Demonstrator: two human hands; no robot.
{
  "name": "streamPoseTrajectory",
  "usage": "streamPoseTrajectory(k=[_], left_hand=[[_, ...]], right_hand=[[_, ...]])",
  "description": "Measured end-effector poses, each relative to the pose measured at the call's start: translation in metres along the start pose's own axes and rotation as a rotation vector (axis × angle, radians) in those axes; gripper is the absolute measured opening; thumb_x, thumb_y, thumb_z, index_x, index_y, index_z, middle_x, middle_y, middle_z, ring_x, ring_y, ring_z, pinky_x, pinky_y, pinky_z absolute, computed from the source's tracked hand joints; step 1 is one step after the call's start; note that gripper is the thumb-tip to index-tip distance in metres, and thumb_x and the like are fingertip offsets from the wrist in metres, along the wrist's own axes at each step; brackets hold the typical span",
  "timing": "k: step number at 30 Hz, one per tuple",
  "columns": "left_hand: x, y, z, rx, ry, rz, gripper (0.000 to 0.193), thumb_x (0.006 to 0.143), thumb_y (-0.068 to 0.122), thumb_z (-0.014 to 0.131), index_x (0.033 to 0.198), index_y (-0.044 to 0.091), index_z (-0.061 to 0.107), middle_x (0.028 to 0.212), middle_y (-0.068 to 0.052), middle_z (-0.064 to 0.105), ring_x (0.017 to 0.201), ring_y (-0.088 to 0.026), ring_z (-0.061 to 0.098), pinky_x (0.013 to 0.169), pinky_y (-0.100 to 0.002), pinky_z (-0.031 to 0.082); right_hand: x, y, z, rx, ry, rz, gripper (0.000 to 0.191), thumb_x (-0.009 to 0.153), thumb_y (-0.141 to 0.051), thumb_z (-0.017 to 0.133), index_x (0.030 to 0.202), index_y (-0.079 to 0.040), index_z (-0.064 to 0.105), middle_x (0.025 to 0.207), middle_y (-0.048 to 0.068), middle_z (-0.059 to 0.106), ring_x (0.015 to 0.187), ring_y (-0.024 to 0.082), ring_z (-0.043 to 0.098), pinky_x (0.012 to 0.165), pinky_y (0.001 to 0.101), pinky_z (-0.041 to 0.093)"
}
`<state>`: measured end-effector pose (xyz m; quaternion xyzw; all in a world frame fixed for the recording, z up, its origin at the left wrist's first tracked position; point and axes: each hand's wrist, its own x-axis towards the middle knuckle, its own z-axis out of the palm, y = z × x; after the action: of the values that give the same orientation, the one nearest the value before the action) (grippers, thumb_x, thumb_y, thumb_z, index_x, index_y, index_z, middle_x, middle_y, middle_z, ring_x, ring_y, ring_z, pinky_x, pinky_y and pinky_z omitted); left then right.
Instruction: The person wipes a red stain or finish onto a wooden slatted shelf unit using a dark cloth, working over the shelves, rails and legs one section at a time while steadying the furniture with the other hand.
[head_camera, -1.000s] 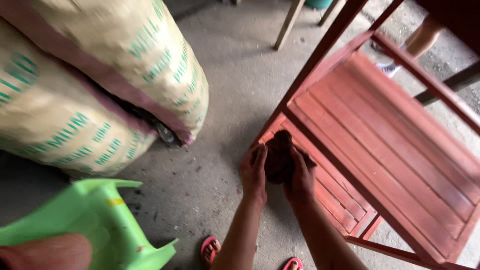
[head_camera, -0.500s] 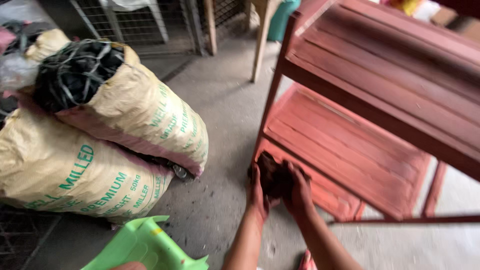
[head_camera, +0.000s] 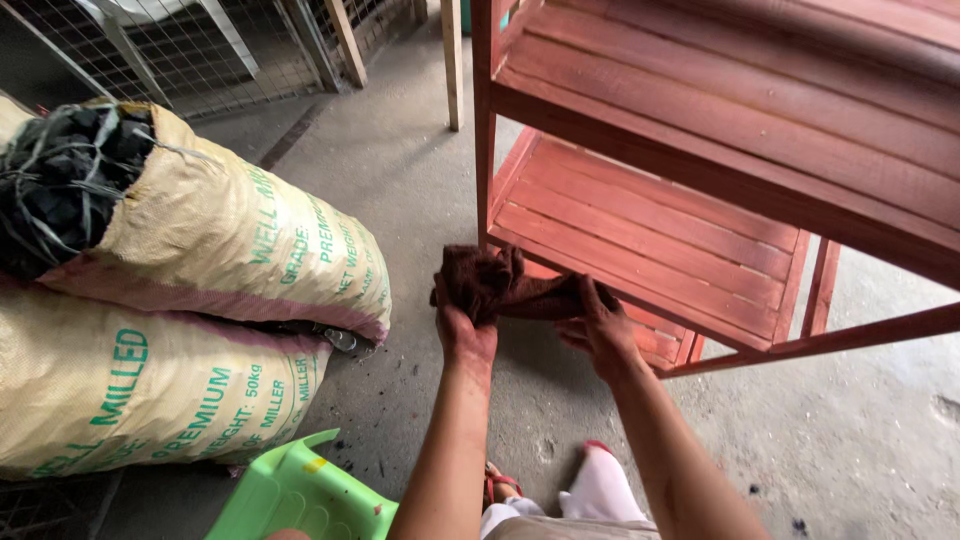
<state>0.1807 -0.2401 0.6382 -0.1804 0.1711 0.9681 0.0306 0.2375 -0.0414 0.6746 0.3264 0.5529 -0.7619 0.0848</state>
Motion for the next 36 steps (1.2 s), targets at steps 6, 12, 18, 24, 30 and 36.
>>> streamPoseTrajectory(k=[6, 12, 18, 24, 30, 36], left_hand=[[0.029, -0.002, 0.005, -0.053, 0.201, -0.012, 0.063, 0.101, 0.056, 0.048, 0.142, 0.009, 0.056, 0.138, -0.011, 0.065, 0.125, -0.030, 0.063, 0.106, -0.048, 0.051], [0.067, -0.011, -0.022, 0.068, 0.520, -0.109, 0.057, 0.095, 0.052, 0.059, 0.139, 0.016, 0.059, 0.125, -0.006, 0.069, 0.108, -0.027, 0.067, 0.092, -0.046, 0.057], [0.127, -0.045, -0.076, 0.072, 0.609, -0.079, 0.055, 0.095, 0.045, 0.064, 0.141, 0.017, 0.053, 0.131, -0.005, 0.067, 0.115, -0.026, 0.069, 0.096, -0.043, 0.060], [0.198, -0.056, -0.105, 0.144, 0.684, -0.050, 0.069, 0.089, 0.047, 0.068, 0.145, 0.011, 0.051, 0.145, -0.011, 0.061, 0.122, -0.032, 0.066, 0.097, -0.046, 0.059], [0.231, -0.046, -0.107, 0.218, 0.746, -0.100, 0.073, 0.084, 0.051, 0.068, 0.147, 0.020, 0.048, 0.151, -0.002, 0.053, 0.132, -0.029, 0.054, 0.103, -0.054, 0.045], [0.225, -0.051, -0.126, 0.243, 0.718, -0.024, 0.070, 0.084, 0.048, 0.071, 0.141, 0.011, 0.055, 0.142, -0.010, 0.061, 0.125, -0.031, 0.062, 0.100, -0.049, 0.054]], right_hand=[[0.030, 0.025, 0.012, 0.340, -0.196, 0.035, 0.045, 0.089, -0.033, 0.067, 0.132, -0.026, 0.058, 0.124, 0.000, 0.067, 0.107, 0.020, 0.066, 0.095, 0.0499, 0.049], [0.082, 0.012, 0.048, 0.402, -0.193, -0.506, 0.035, 0.086, -0.014, 0.064, 0.119, -0.004, 0.064, 0.113, 0.012, 0.069, 0.107, 0.028, 0.068, 0.096, 0.0418, 0.057], [0.178, 0.026, 0.120, 0.241, -0.164, -0.268, 0.010, 0.094, -0.009, 0.064, 0.103, -0.006, 0.065, 0.092, 0.005, 0.066, 0.082, 0.017, 0.065, 0.074, 0.0334, 0.056], [0.262, 0.047, 0.149, -0.187, -0.150, -0.063, 0.014, 0.106, -0.015, 0.057, 0.104, -0.002, 0.052, 0.084, 0.013, 0.047, 0.065, 0.029, 0.047, 0.054, 0.0442, 0.037], [0.302, 0.061, 0.172, 0.075, -0.267, -0.119, 0.026, 0.104, -0.022, 0.054, 0.114, -0.001, 0.067, 0.102, 0.006, 0.071, 0.089, 0.015, 0.068, 0.079, 0.0311, 0.057], [0.308, 0.078, 0.173, 0.031, -0.141, -0.139, 0.027, 0.102, -0.018, 0.050, 0.115, -0.001, 0.067, 0.106, 0.008, 0.072, 0.095, 0.017, 0.068, 0.084, 0.0320, 0.058]])
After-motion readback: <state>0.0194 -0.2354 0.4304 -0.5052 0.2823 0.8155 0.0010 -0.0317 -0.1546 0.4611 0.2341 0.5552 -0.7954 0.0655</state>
